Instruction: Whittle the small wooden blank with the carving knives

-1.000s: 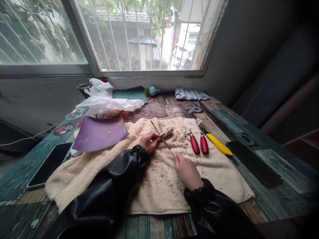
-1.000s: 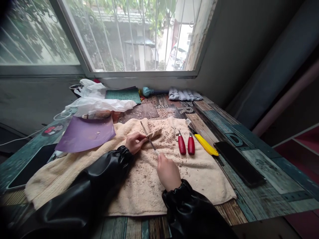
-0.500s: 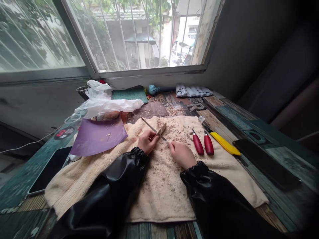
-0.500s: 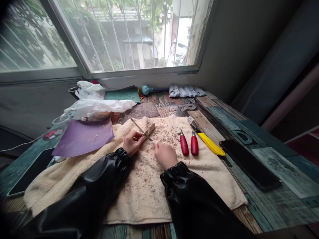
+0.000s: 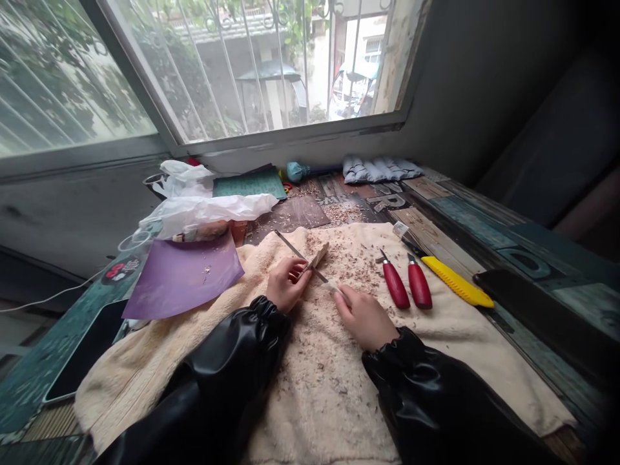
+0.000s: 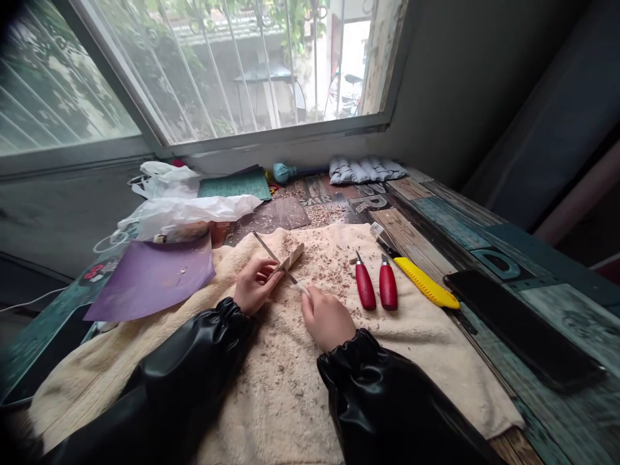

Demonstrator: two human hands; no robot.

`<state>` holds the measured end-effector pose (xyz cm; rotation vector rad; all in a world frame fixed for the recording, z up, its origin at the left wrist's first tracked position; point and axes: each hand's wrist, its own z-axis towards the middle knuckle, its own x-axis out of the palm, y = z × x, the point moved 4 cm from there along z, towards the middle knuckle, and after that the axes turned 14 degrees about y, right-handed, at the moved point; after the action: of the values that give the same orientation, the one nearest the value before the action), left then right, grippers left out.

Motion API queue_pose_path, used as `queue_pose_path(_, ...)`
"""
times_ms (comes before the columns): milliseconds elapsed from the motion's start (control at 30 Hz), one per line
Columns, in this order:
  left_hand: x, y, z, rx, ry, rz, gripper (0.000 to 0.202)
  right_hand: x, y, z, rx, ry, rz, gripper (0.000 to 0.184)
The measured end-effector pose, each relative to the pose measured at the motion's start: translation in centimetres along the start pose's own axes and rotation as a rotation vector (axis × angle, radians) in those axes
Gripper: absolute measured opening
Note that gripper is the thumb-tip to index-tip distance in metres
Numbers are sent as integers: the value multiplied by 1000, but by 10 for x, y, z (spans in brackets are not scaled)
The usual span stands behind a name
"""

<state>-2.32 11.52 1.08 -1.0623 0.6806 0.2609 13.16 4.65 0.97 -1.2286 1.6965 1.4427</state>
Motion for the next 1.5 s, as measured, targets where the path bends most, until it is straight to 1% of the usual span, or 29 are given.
queue_pose_path(200, 0, -2, 1, 35, 24, 15, 18, -2, 1, -2, 31, -12, -8, 31)
queue_pose_path(533, 0, -3, 0, 3, 23, 11, 26, -4, 3, -6, 80, -81, -107, 30)
queue_pose_path(800, 0, -3, 1, 29, 47, 5, 27, -4, 1, -6, 107, -115, -125, 30)
queue_pose_path(1033, 2, -2, 0, 44, 56, -2, 27, -4, 0, -6, 115, -120, -115, 32)
queue_pose_path(1267, 3, 0, 1, 41, 74, 15, 31, -5, 1, -7, 104, -136, -120, 31)
queue_pose_path(1400, 3, -2, 1, 68, 89, 24, 29, -6, 2, -8, 93, -131, -103, 32)
queue_pose_path(1500, 3, -3, 1, 77, 101, 39, 27, -7, 1, -8, 93, -152, -89, 30)
